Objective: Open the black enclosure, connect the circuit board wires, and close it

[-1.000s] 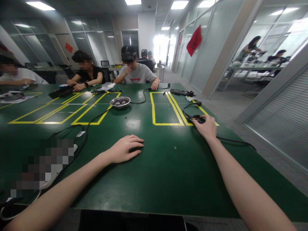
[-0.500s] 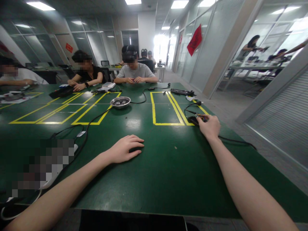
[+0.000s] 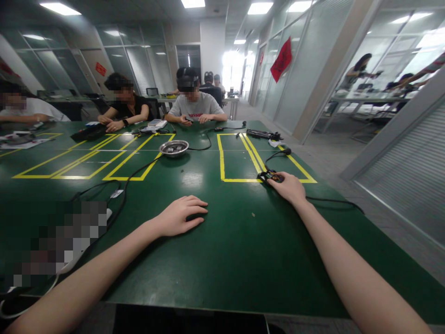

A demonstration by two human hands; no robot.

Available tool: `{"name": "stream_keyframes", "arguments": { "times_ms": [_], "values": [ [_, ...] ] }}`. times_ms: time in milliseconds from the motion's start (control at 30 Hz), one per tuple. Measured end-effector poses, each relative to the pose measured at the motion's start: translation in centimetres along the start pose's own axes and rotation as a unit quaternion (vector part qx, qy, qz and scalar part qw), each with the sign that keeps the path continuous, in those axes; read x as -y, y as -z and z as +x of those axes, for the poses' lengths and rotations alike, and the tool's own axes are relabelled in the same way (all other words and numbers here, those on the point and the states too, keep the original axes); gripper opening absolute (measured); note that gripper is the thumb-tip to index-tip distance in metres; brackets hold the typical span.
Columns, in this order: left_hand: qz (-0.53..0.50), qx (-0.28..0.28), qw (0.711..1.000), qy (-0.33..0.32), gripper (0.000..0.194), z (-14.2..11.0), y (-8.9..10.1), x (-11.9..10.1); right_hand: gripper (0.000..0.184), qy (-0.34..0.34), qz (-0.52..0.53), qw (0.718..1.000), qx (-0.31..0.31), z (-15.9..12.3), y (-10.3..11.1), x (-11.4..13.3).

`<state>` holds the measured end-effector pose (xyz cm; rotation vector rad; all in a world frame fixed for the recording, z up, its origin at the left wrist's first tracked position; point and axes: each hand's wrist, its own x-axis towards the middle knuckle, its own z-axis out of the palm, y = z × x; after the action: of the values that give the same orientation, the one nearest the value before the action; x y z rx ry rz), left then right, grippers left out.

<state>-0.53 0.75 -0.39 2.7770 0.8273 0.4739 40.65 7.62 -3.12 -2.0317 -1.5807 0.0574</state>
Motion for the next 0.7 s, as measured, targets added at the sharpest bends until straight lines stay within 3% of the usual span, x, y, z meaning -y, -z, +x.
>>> {"name": "stream_keyframes", "arguments": {
  "times_ms": [67,200,300,400,467,700],
  "values": [
    [0.002,-0.005,1.0,0.0,0.027,0.1,0.0,0.0,0.042,0.025,0.009,0.999,0.044,-1.1,-0.2,2.4],
    [0.002,-0.049,0.999,0.007,0.04,0.1,0.3,-0.2,0.035,0.194,0.087,0.969,0.127,-5.0,-0.7,7.7],
    [-0.015,-0.088,0.996,-0.011,0.051,0.1,0.5,-0.5,0.031,0.362,0.17,0.889,0.222,-8.9,-0.4,11.4],
    [-0.043,-0.066,0.995,-0.056,0.041,0.2,0.5,-1.0,0.033,0.466,0.214,0.803,0.304,-12.0,0.2,13.8],
    [-0.051,-0.032,0.995,-0.076,0.039,0.3,0.4,-1.2,0.033,0.493,0.213,0.789,0.3,-13.1,0.4,14.4],
    [-0.021,-0.002,0.999,-0.048,0.056,0.3,0.6,-1.3,0.034,0.529,0.185,0.812,0.164,-12.3,0.2,13.4]
  ]
}}
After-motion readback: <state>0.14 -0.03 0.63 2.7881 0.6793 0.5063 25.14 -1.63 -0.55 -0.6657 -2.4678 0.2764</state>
